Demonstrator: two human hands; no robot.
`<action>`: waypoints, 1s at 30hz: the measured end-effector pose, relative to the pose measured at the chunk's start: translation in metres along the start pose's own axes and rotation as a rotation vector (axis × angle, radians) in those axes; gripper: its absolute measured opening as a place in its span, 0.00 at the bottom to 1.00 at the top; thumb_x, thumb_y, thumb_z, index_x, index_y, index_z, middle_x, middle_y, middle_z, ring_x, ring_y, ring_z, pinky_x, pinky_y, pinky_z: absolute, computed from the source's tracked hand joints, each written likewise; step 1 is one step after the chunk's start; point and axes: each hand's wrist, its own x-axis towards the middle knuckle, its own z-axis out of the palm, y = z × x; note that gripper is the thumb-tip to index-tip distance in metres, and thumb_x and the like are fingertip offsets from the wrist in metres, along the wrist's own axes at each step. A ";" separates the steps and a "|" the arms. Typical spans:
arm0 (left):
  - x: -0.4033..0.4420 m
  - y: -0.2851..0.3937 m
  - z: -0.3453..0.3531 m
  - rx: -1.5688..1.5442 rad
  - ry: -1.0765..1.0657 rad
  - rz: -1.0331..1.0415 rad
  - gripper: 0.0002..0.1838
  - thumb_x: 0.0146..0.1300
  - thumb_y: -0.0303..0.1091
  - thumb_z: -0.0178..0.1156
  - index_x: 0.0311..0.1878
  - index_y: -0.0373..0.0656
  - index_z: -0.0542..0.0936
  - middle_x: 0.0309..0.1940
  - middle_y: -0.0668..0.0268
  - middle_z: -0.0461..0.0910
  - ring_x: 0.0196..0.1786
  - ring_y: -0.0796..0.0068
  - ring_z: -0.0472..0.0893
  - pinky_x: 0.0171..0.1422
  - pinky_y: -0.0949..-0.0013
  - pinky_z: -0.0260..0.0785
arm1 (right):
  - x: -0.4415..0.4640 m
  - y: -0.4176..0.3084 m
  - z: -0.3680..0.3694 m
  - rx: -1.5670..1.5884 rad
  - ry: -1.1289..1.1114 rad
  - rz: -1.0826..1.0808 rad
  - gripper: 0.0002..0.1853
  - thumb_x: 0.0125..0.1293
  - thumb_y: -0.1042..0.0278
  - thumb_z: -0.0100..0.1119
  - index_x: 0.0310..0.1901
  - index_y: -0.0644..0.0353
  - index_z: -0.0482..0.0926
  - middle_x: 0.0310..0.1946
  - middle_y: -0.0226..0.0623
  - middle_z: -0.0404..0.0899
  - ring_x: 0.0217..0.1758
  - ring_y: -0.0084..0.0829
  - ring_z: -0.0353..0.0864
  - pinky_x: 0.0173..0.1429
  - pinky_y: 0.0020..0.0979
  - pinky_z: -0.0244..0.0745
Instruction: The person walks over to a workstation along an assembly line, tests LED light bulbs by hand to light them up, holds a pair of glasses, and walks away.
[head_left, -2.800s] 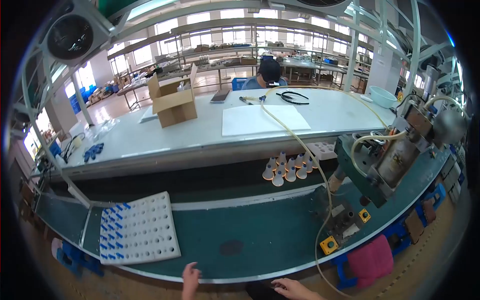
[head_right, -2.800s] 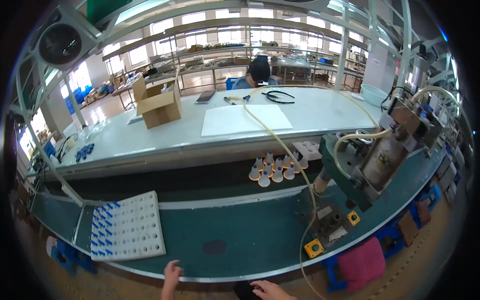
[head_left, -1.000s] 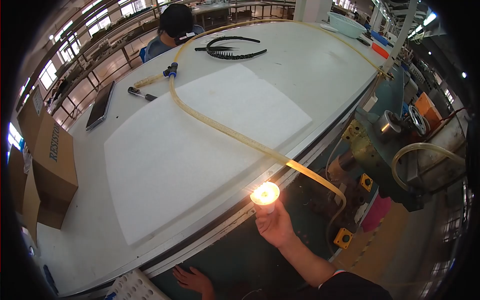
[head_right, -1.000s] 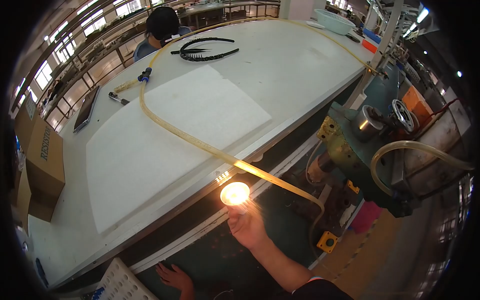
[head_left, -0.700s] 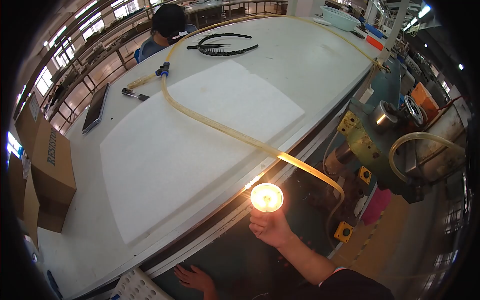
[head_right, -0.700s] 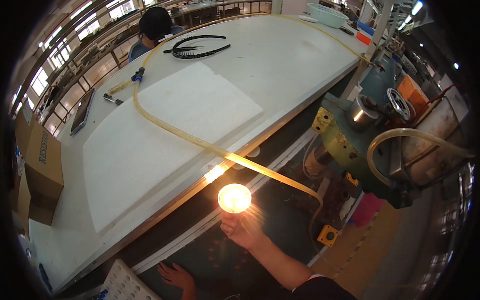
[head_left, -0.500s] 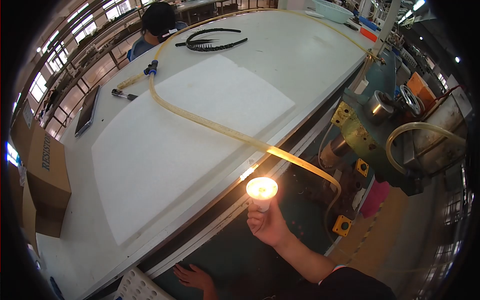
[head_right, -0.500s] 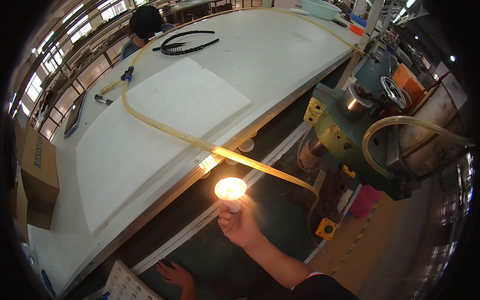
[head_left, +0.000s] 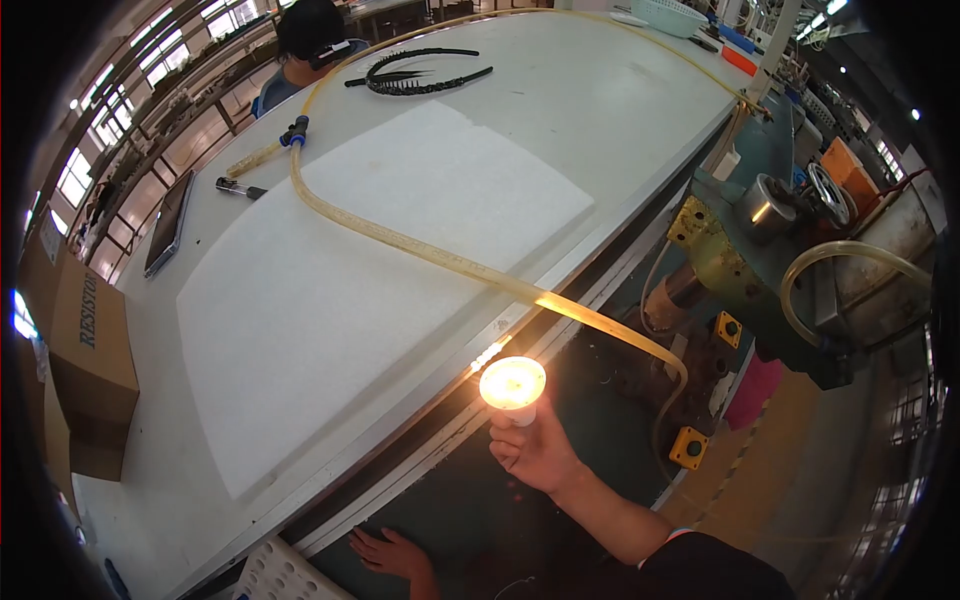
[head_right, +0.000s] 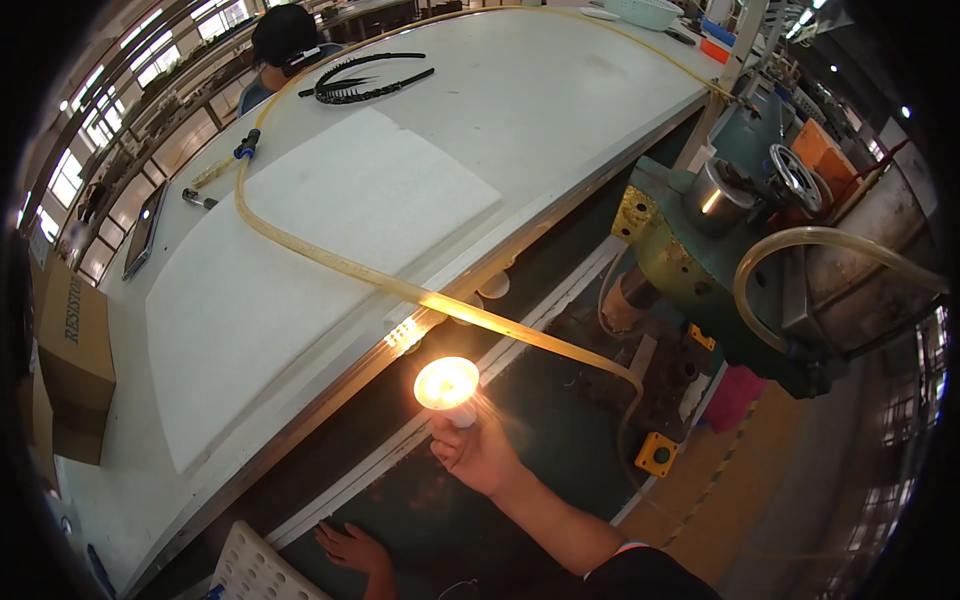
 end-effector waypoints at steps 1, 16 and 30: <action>0.000 0.000 0.001 -0.008 0.005 -0.001 0.28 0.67 0.43 0.44 0.67 0.44 0.55 0.68 0.59 0.52 0.70 0.62 0.52 0.70 0.50 0.44 | 0.000 0.000 0.000 0.024 -0.043 0.015 0.20 0.67 0.47 0.43 0.49 0.55 0.69 0.36 0.31 0.73 0.24 0.20 0.63 0.28 0.22 0.60; 0.001 -0.002 0.007 -0.022 0.043 -0.001 0.27 0.66 0.42 0.45 0.66 0.44 0.56 0.68 0.59 0.53 0.70 0.63 0.54 0.69 0.51 0.46 | -0.009 -0.006 0.014 -0.217 -0.306 -0.087 0.23 0.69 0.60 0.40 0.63 0.58 0.58 0.62 0.45 0.60 0.63 0.44 0.63 0.63 0.47 0.63; 0.000 -0.002 0.009 -0.018 0.054 0.009 0.28 0.65 0.42 0.46 0.67 0.44 0.56 0.68 0.59 0.53 0.70 0.63 0.53 0.71 0.50 0.44 | -0.007 0.005 0.013 -0.264 -0.278 -0.093 0.22 0.69 0.62 0.43 0.63 0.56 0.58 0.62 0.45 0.60 0.64 0.46 0.62 0.64 0.48 0.61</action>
